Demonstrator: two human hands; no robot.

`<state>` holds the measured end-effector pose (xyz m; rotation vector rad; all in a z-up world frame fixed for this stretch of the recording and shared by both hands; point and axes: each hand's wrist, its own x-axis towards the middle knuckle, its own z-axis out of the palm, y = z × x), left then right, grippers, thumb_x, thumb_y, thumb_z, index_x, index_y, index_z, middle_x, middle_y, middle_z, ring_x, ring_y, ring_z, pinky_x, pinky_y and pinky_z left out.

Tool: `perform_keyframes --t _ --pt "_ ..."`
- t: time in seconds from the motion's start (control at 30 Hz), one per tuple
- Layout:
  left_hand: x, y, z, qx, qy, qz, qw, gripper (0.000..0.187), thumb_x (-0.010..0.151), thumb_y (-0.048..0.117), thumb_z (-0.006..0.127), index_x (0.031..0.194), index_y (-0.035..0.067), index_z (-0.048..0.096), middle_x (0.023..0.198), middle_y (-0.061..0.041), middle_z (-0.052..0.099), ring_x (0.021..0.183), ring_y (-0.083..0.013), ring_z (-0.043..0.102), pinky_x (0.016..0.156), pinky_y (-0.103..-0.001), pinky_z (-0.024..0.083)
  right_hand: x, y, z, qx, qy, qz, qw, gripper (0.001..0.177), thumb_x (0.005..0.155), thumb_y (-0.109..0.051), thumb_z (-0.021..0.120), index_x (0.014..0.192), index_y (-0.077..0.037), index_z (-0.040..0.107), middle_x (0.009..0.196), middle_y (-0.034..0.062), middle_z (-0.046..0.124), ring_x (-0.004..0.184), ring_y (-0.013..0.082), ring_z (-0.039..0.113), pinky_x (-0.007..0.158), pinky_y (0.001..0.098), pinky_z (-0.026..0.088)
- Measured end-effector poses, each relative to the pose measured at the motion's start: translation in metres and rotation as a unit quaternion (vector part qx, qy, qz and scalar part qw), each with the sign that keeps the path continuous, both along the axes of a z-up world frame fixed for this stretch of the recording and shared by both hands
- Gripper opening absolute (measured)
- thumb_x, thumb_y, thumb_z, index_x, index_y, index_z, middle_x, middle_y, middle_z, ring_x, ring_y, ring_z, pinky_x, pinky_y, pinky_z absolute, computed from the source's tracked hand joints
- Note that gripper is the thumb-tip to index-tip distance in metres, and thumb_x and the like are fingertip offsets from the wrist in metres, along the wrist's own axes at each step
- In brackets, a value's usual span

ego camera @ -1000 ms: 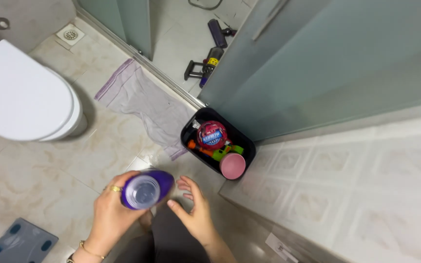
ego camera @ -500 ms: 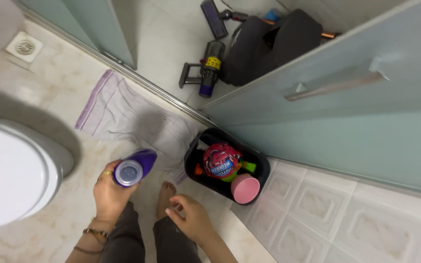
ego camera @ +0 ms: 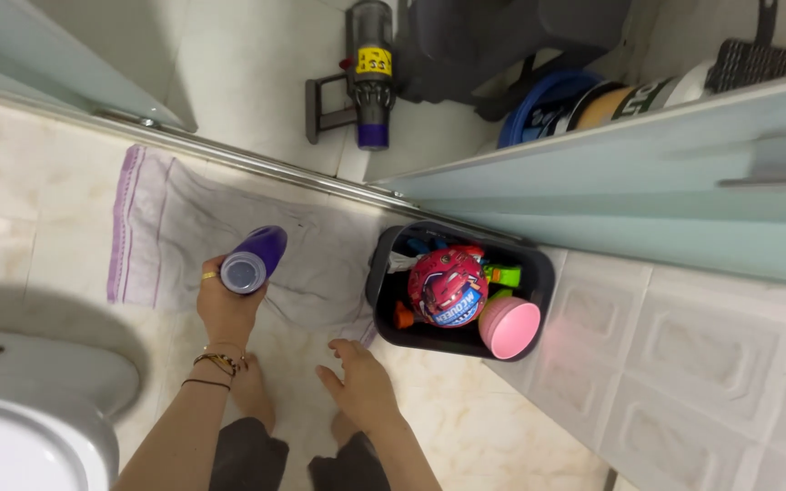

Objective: Disassembling and cleaning the components of a handheld vacuum cleaner in a bathroom, including soaking parts in soapy water.

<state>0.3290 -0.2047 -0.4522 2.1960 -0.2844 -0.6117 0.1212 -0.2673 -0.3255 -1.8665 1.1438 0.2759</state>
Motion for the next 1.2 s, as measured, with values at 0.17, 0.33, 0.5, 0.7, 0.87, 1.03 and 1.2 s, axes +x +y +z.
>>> perform_keyframes --t 0.17,0.33,0.5,0.7,0.87,1.03,1.2 --pt "0.000 -0.014 -0.064 -0.017 -0.045 -0.036 0.998 0.066 0.067 0.017 0.094 0.121 0.008 0.058 0.112 -0.013 0.073 0.102 -0.0320 0.071 0.086 -0.041 0.055 0.002 0.004 -0.071 0.008 -0.039 -0.057 0.998 0.054 0.088 -0.029 0.074 0.134 -0.008 0.055 0.121 0.0158 0.063 0.104 0.0347 0.066 0.087 0.0433 0.053" --pt "-0.011 -0.035 -0.122 0.013 -0.033 -0.058 0.998 0.067 0.067 0.017 0.094 0.123 0.008 0.057 0.111 -0.013 0.074 0.102 -0.0320 0.071 0.087 -0.041 0.055 -0.023 -0.014 -0.148 -0.101 -0.083 -0.057 0.990 0.069 0.089 -0.026 0.078 0.144 -0.002 0.045 0.139 0.0238 0.053 0.124 0.0435 0.054 0.100 0.0457 0.047" --pt "-0.031 -0.042 -0.185 -0.077 -0.043 -0.089 0.992 0.075 0.066 0.007 0.094 0.129 0.004 0.054 0.122 -0.012 0.068 0.110 -0.0253 0.067 0.098 -0.038 0.055 -0.071 -0.061 -0.179 -0.253 -0.104 -0.169 0.947 0.076 0.081 -0.017 0.082 0.145 0.000 0.044 0.145 0.0276 0.047 0.133 0.0466 0.047 0.108 0.0472 0.042" --pt "-0.048 -0.044 -0.190 -0.217 -0.064 -0.032 0.973 0.092 0.079 0.014 0.093 0.146 0.003 0.031 0.145 -0.016 0.041 0.133 -0.0256 0.047 0.113 -0.040 0.049 -0.167 -0.119 -0.210 -0.412 -0.067 -0.252 0.873 0.064 0.086 -0.017 0.078 0.142 -0.001 0.050 0.147 0.0264 0.048 0.139 0.0448 0.046 0.117 0.0471 0.037" --pt "-0.133 -0.003 -0.309 -0.188 -0.046 0.065 0.979 0.090 0.084 0.013 0.093 0.142 0.003 0.024 0.142 -0.014 0.030 0.120 -0.0234 0.038 0.109 -0.039 0.046 -0.242 -0.162 -0.261 -0.341 -0.060 -0.349 0.871 0.077 0.092 -0.043 0.070 0.147 0.003 0.042 0.147 0.0296 0.046 0.139 0.0429 0.045 0.115 0.0446 0.036" --pt "-0.251 -0.095 -0.220 -0.229 0.125 -0.074 0.962 0.073 0.081 0.012 0.085 0.140 0.006 0.041 0.135 -0.010 0.050 0.126 -0.0196 0.051 0.098 -0.035 0.051 -0.283 -0.177 -0.307 -0.193 -0.044 -0.421 0.885 0.090 0.096 -0.064 0.053 0.156 0.000 0.034 0.156 0.0273 0.040 0.147 0.0370 0.037 0.118 0.0409 0.030" --pt "-0.286 -0.161 -0.182 -0.224 0.110 -0.334 0.909 0.119 0.065 0.037 0.096 0.154 -0.001 0.026 0.148 -0.021 0.041 0.134 -0.0320 0.049 0.110 -0.042 0.044 -0.294 -0.166 -0.294 -0.039 -0.157 -0.441 0.883 0.080 0.099 -0.062 0.046 0.153 -0.001 0.043 0.155 0.0198 0.050 0.146 0.0276 0.043 0.118 0.0342 0.031"
